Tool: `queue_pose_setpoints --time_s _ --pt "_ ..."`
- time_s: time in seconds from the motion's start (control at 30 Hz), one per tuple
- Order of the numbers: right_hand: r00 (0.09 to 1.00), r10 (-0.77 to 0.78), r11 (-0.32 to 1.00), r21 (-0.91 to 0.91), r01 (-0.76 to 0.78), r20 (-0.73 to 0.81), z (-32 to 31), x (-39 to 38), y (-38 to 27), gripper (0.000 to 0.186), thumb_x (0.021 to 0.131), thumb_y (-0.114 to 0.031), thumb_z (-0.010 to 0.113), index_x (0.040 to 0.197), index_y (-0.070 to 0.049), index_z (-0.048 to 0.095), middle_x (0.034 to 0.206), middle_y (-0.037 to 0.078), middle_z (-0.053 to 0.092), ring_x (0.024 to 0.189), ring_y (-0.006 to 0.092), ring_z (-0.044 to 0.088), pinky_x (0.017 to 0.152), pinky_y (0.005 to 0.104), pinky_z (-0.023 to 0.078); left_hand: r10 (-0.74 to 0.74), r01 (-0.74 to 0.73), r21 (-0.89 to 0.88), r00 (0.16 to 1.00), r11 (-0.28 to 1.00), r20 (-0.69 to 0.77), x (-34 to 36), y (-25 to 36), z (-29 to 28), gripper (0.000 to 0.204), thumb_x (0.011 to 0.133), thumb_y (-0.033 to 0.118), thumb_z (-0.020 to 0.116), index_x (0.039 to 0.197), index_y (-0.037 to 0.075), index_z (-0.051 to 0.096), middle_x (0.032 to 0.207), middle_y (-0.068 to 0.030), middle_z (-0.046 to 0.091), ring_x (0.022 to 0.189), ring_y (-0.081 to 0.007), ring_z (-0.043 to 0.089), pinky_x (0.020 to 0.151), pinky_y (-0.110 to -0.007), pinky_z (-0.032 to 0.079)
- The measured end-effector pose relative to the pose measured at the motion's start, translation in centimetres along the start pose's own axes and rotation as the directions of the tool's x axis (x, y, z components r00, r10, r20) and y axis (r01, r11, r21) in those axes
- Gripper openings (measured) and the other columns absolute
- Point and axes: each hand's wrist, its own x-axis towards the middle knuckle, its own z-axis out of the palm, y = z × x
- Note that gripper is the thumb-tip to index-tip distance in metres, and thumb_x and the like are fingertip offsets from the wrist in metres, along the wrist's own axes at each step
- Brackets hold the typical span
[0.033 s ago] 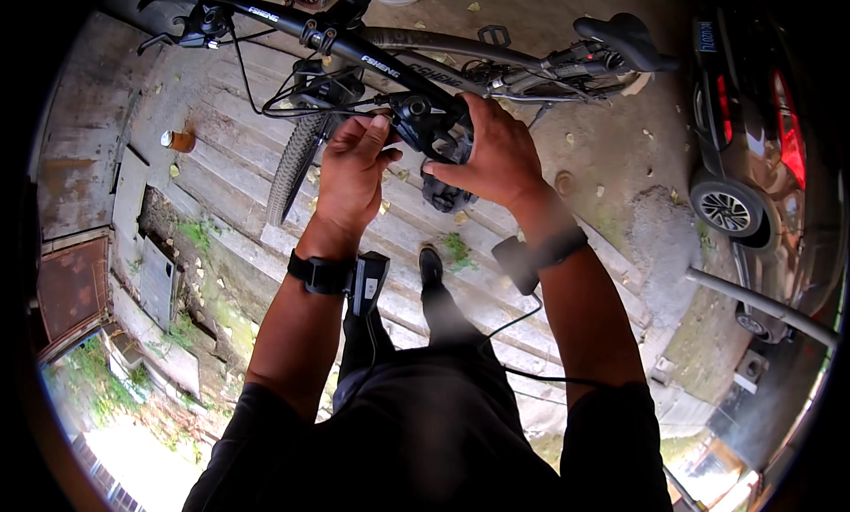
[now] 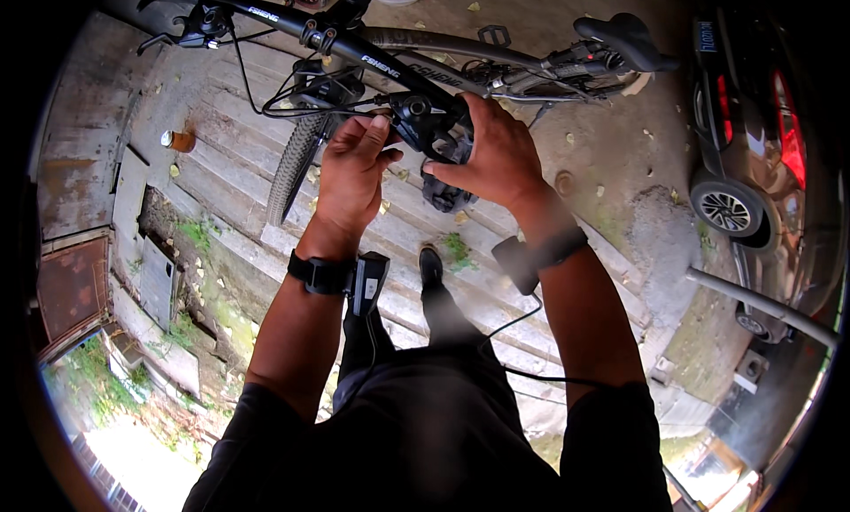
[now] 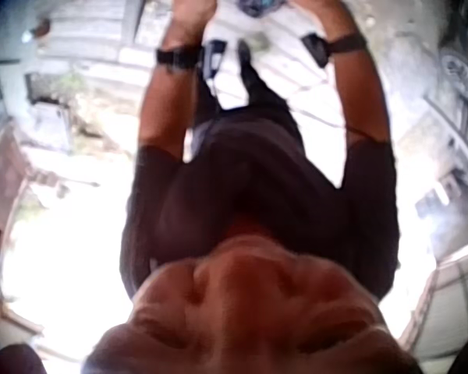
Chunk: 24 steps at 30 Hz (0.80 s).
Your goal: The person adjusts the bicycle's handlebar and brake lever. They manipulate the brake cable and lever mechanism using their hands to tighten or align components.
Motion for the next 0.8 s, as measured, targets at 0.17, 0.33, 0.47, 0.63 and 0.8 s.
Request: queue_pose_setpoints --time_s 0.17,0.33,0.47,0.63,0.8 --pt "1.0 -0.011 1.0 -0.005 0.01 -0.012 0.0 0.1 0.0 0.104 0.063 -0.048 0.091 0.144 0.001 0.046 0.132 0.021 0.061 0.12 0.0381 0.06 0.104 0.0454 0.046 -0.019 0.019 0.007 0.999 1.0 -0.036 -0.1 0.2 -0.3 0.018 0.103 0.022 0.067 0.098 0.005 0.067 0.088 -0.0014 0.07 0.079 -0.0087 0.062 0.071 -0.025 0.048" --pt "1.0 -0.013 1.0 -0.004 0.013 -0.016 0.0 0.0 -0.1 0.103 0.063 -0.047 0.091 0.143 0.001 0.046 0.13 0.021 0.062 0.12 0.0381 0.06 0.104 0.0455 0.046 0.023 -0.02 0.129 1.0 0.991 -0.02 0.3 0.4 -0.4 0.017 0.102 0.021 0.069 0.095 0.006 0.066 0.086 -0.0017 0.07 0.078 -0.0082 0.061 0.07 -0.025 0.047" --pt "1.0 -0.017 1.0 0.008 0.017 -0.01 -0.1 -0.1 -0.1 0.103 0.062 -0.047 0.091 0.143 0.0 0.046 0.131 0.021 0.062 0.12 0.038 0.06 0.104 0.0457 0.046 0.041 -0.041 0.138 0.999 0.99 0.005 0.3 0.4 -0.7 0.013 0.102 0.017 0.067 0.095 0.006 0.068 0.088 -0.0019 0.072 0.082 -0.0092 0.064 0.073 -0.025 0.046" --pt "1.0 -0.027 1.0 0.009 0.027 -0.001 -0.1 -0.2 0.0 0.104 0.062 -0.048 0.091 0.143 0.0 0.046 0.131 0.021 0.062 0.12 0.0382 0.06 0.104 0.0462 0.046 0.071 -0.075 0.102 0.997 0.992 0.038 0.4 0.1 -1.0 0.01 0.102 0.014 0.066 0.1 0.005 0.071 0.09 -0.003 0.073 0.081 -0.0095 0.064 0.075 -0.026 0.047" --pt "0.998 -0.056 0.998 -0.005 0.056 0.004 -0.1 -0.2 0.3 0.111 0.061 -0.055 0.091 0.144 0.0 0.044 0.133 0.022 0.061 0.121 0.0399 0.059 0.105 0.0461 0.045 0.071 -0.075 0.083 0.996 0.994 0.057 0.4 0.1 -1.2 0.011 0.102 0.012 0.065 0.106 0.005 0.072 0.095 -0.0027 0.074 0.085 -0.0107 0.066 0.078 -0.027 0.049"
